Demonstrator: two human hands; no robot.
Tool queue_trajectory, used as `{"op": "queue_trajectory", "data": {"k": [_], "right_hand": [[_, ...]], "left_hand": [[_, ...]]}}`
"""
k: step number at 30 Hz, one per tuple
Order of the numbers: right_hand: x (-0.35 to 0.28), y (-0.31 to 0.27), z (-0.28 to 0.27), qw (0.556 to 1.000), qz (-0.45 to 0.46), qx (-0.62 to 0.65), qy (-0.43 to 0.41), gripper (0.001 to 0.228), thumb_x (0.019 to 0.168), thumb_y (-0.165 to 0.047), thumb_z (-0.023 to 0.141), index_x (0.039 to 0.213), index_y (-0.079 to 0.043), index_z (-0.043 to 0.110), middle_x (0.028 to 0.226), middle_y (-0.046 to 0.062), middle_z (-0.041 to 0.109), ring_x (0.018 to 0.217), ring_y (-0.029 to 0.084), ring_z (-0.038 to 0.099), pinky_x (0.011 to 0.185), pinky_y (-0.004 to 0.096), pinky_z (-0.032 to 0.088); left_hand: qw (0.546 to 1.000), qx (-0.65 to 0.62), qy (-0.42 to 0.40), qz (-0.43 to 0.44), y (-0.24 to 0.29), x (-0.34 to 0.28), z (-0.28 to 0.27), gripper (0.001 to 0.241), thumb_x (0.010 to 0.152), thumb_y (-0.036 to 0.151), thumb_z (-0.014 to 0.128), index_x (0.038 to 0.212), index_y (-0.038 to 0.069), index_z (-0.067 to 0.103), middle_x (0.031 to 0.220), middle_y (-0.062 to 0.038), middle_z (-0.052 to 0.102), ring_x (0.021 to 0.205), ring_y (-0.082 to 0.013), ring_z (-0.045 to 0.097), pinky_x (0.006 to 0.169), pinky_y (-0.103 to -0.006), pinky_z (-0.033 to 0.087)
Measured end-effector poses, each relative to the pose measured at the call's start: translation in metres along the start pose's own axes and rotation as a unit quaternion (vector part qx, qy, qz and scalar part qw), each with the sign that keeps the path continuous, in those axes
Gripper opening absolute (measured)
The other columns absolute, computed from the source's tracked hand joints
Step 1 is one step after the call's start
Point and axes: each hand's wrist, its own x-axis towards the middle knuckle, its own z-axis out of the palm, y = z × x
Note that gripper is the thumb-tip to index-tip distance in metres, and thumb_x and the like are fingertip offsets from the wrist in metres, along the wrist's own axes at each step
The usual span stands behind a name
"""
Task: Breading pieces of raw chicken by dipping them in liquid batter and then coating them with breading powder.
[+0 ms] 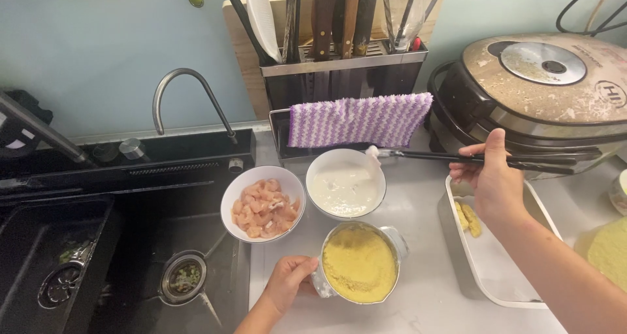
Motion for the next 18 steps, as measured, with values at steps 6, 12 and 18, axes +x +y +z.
{"op": "queue_trajectory", "data": {"k": [6, 12, 18], "right_hand": [[-0.009, -0.009, 0.001, 1.000, -0.005, 0.010, -0.003, 0.063, 0.105, -0.062, 0.047, 0.093, -0.001, 0.060, 0.085, 0.013, 0.063, 0.076, 0.021, 0.066, 0.070, 0.038, 0.059], [-0.010, -0.009, -0.004, 0.999, -0.006, -0.050, 0.007, 0.065, 0.106, -0.061, 0.043, 0.091, -0.001, 0.061, 0.079, 0.017, 0.063, 0.069, 0.025, 0.065, 0.064, 0.037, 0.055], [-0.013, -0.012, -0.003, 0.999, -0.039, 0.019, -0.017, 0.062, 0.109, -0.058, 0.045, 0.094, 0.000, 0.060, 0.085, 0.011, 0.064, 0.073, 0.022, 0.067, 0.066, 0.037, 0.059]], "left_hand": [[1.000, -0.001, 0.004, 0.015, -0.003, -0.002, -0.001, 0.036, 0.097, 0.027, 0.061, 0.083, -0.003, 0.074, 0.078, -0.010, 0.075, 0.068, -0.0180, 0.072, 0.066, -0.0347, 0.062], [1.000, -0.009, 0.007, 0.015, -0.005, -0.003, -0.002, 0.036, 0.097, 0.028, 0.061, 0.082, -0.002, 0.073, 0.078, -0.010, 0.075, 0.067, -0.0176, 0.071, 0.066, -0.0344, 0.062], [1.000, 0.000, 0.015, 0.005, 0.002, -0.005, 0.003, 0.035, 0.095, 0.028, 0.061, 0.080, -0.001, 0.074, 0.077, -0.009, 0.076, 0.067, -0.0181, 0.072, 0.065, -0.0349, 0.062]]}}
